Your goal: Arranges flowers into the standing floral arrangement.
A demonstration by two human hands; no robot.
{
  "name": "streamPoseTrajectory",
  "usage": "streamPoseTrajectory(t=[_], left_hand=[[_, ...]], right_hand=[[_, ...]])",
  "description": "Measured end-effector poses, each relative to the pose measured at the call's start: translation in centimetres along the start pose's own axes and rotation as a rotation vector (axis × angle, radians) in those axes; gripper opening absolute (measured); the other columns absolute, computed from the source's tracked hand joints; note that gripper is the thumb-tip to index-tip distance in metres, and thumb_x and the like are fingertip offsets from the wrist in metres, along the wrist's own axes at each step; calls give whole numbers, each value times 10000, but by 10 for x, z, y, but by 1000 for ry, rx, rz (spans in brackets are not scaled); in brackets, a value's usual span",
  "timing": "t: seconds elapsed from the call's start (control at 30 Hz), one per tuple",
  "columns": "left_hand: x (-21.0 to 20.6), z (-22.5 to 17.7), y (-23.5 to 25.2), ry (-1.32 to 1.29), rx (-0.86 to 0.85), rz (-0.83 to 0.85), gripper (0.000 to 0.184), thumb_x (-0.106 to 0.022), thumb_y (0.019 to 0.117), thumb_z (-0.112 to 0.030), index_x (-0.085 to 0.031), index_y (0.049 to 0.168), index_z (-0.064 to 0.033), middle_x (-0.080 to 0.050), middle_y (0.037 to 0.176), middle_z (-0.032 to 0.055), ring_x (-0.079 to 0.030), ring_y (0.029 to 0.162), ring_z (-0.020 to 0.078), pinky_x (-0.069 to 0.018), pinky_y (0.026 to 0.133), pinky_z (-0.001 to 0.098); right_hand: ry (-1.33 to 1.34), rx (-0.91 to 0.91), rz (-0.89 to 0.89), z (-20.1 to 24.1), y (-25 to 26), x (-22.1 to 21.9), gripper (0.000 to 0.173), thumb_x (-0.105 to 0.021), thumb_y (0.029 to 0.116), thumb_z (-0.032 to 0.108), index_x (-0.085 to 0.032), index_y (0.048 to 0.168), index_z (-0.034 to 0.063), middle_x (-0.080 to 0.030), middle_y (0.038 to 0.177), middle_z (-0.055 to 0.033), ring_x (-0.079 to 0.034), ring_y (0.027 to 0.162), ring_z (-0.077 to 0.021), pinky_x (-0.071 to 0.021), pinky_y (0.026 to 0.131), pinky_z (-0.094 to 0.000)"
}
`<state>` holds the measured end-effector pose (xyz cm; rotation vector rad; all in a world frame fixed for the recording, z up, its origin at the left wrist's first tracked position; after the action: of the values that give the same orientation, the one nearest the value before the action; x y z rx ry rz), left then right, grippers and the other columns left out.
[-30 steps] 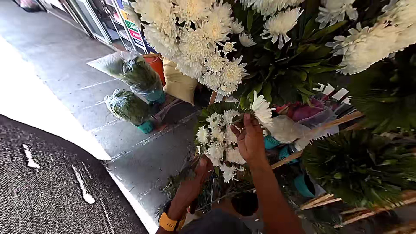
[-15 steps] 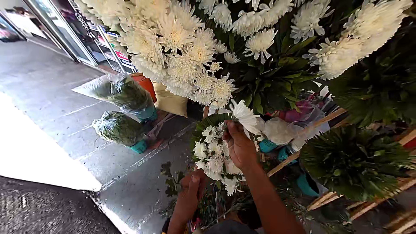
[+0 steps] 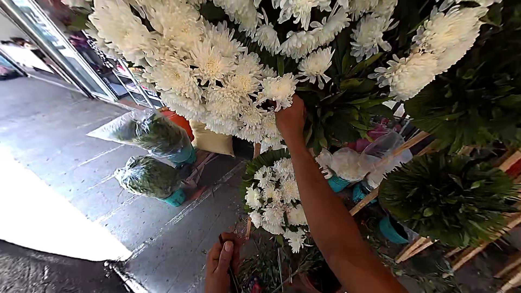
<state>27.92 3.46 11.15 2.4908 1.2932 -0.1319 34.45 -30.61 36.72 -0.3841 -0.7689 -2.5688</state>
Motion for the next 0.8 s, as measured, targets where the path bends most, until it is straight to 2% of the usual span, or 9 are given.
streamPoseTrajectory(t=[0.13,0.3,0.43,0.6,0.67,0.7,0.77,0.8], left_hand=[[5,7,-8,3,54,-36,396,-528,1031,-511,-677,1033,-144,-533,614,-34,-503,455,67,-486,427,235],[-1,16,-9,19,110,-46,362,-552,1033,-473,-664,1021,-129,-534,608,-28,-497,445,73,-479,417,238],[-13,18,-3,36,132,-24,359,-559,1028,-474,-661,1004,-131,-519,601,-37,-478,444,62,-459,420,225],[-27,20,1,92,139,-30,330,-579,1019,-432,-646,1016,-109,-486,579,-37,-447,412,66,-437,392,224],[-23,25,-3,230,194,-78,281,-589,994,-348,-624,1079,-82,-515,637,-21,-459,436,75,-436,397,231],[-16,32,-7,337,249,-92,301,-593,957,-283,-591,1160,-60,-542,718,6,-474,477,97,-437,413,256],[1,58,-20,547,380,-95,500,-599,862,-161,-500,1334,-27,-587,892,79,-539,606,168,-462,472,341],[12,74,-30,653,455,-84,551,-593,857,-113,-458,1382,-14,-600,992,137,-579,704,231,-496,540,415]], right_hand=[[-45,19,61,-1,5,-1,303,-698,945,316,-715,1170,113,-734,1101,-129,-679,1076,-319,-499,931,-611],[-59,51,162,-2,10,-10,250,-668,954,233,-723,1155,94,-723,1138,-142,-661,1112,-326,-467,952,-632],[-118,43,215,2,9,-16,294,-647,967,239,-707,1227,114,-700,1233,-141,-626,1197,-338,-436,990,-650],[-135,61,251,2,8,-19,279,-644,965,235,-714,1205,112,-700,1234,-138,-623,1200,-333,-432,993,-652],[-106,91,337,4,9,-16,260,-676,926,158,-711,1161,51,-693,1192,-189,-635,1160,-369,-473,954,-648],[-59,118,378,2,7,-12,276,-697,903,131,-713,1162,36,-700,1170,-199,-653,1133,-366,-508,950,-625],[70,151,421,-3,-6,9,355,-702,933,165,-676,1262,34,-683,1234,-184,-653,1156,-315,-521,994,-547],[143,163,416,-7,-19,27,406,-678,977,204,-637,1348,44,-647,1326,-163,-637,1207,-273,-521,1034,-485]])
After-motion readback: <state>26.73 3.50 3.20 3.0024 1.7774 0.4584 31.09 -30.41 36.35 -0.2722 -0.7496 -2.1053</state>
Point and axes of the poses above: each hand's wrist, its own y-axis towards the middle knuckle, its own x-axis out of the back of the hand, z = x × y, the point moved 9 cm from there along y, towards the middle knuckle
